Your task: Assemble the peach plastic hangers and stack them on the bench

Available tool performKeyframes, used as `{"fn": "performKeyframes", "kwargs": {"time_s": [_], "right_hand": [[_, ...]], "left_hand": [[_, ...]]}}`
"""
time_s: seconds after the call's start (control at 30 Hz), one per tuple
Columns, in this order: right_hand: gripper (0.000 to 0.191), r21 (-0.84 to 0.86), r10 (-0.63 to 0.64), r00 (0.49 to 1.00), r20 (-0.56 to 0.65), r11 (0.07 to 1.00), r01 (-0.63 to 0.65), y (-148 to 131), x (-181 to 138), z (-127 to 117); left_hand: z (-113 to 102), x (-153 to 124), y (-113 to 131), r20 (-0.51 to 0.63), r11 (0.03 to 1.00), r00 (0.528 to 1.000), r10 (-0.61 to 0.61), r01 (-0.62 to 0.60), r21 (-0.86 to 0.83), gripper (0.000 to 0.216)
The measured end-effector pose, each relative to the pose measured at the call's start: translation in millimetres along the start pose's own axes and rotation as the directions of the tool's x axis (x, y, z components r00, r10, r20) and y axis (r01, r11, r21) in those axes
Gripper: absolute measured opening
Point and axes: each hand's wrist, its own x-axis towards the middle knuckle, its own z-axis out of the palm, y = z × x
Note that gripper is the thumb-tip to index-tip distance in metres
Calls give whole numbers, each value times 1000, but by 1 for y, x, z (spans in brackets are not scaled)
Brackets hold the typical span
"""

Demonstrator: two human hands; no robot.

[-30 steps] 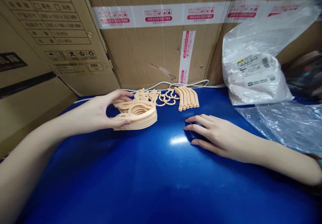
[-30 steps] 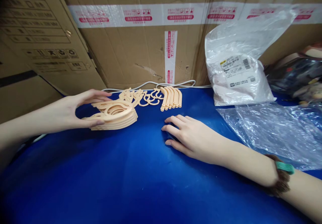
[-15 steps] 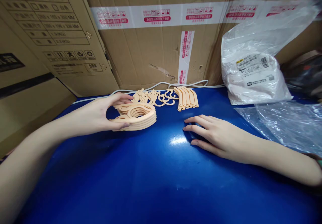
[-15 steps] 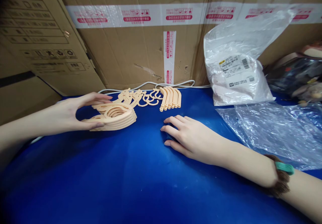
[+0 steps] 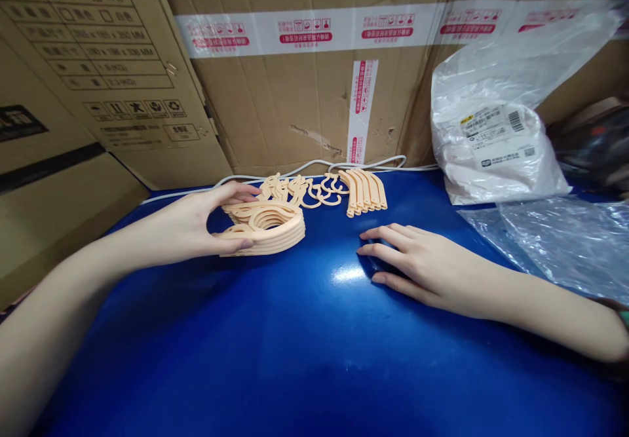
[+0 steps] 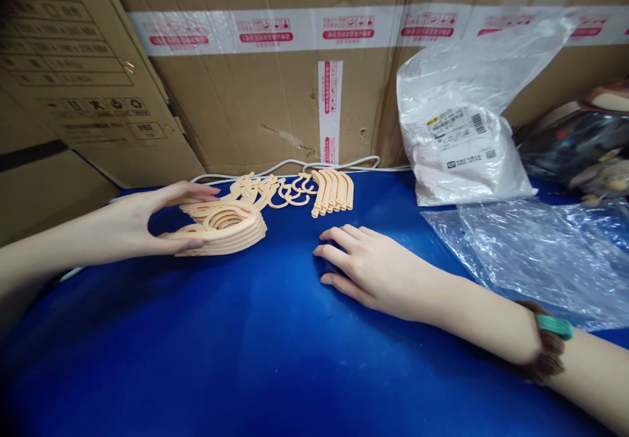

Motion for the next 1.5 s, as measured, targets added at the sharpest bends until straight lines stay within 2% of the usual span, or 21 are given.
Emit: {"fn": "performKeyframes", "kwargs": {"time_s": [0.2,0.47,0.8,1.17,1.3,1.5], "right_hand": [[35,-1,1,1000,1,1000,-1,0,0,0],[35,-6,-4,1000,-9,1000,4,0,0,1],[35,-3,0,1000,-2,1000,0,0,0,1],[36,-7,2,1000,-1,1000,-2,0,0,1],[35,-6,-6,1000,-8,1000,6,0,0,0],[34,1,-9,1000,-20,1000,9,-1,0,-1]], "left_hand": [[-2,-3,8,9,1000,1000,-11,11,-5,64],[0,0,-4,10,1000,1000,24,-24,12,65],[1,2,-7,13,999,1000,18,-18,45,68],[6,4,-13,-7,999,999,50,-50,19,68],[4,3,-9,4,998,998,59,-59,4,72],[-7,-4,-5,74,1000,997,-25,24,8,83]]}}
